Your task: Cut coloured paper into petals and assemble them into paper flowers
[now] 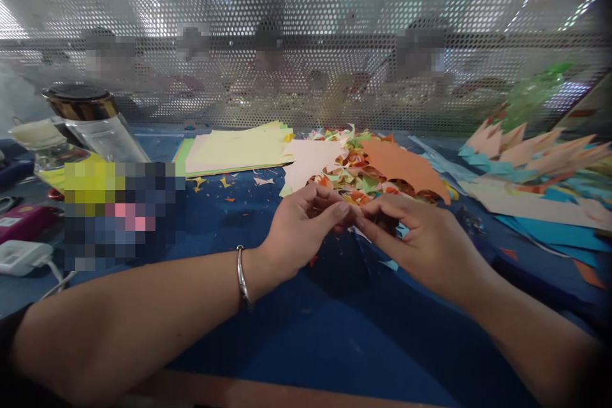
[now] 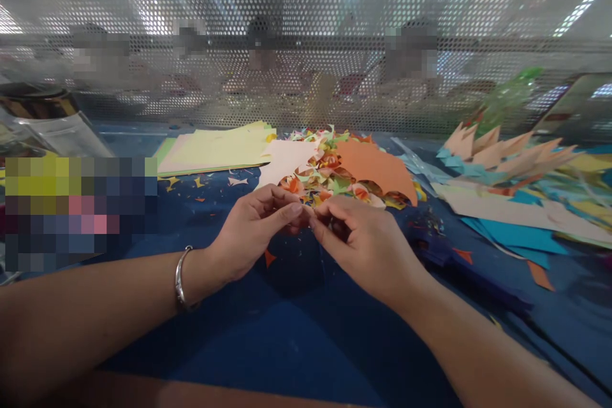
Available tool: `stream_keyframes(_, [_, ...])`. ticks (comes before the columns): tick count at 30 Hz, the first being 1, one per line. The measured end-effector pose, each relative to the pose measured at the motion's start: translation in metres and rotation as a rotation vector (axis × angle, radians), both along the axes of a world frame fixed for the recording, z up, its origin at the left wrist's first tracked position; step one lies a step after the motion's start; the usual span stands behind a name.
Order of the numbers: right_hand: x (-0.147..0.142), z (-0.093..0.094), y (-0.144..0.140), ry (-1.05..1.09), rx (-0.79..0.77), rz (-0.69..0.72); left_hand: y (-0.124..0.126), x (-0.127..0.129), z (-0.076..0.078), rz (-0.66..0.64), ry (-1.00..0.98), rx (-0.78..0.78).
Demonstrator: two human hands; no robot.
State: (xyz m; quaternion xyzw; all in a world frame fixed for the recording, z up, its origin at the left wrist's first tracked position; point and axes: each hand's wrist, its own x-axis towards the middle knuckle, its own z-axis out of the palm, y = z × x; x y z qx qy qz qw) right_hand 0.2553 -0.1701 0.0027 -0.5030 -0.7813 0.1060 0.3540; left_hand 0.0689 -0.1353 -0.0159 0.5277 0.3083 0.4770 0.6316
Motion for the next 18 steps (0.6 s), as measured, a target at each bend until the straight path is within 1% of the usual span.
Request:
stream_keyframes(3, [-0.0001, -0.0004, 0.0003, -0.049, 0.009, 0.000, 0.0002, -0.0001, -0.0006, 0.002, 0.014, -0.033])
stream_keyframes(8, [0.0010, -0.0025, 0.0010, -0.057, 0.026, 0.022, 0.0009, -0.0008, 0.0003, 0.007, 0.001, -0.028])
stream_keyframes(18, [0.0013, -0.0021, 0.0016, 0.001, -0.062, 0.009, 0.0042, -0.0030, 0.0027, 0.048, -0.043, -0.098])
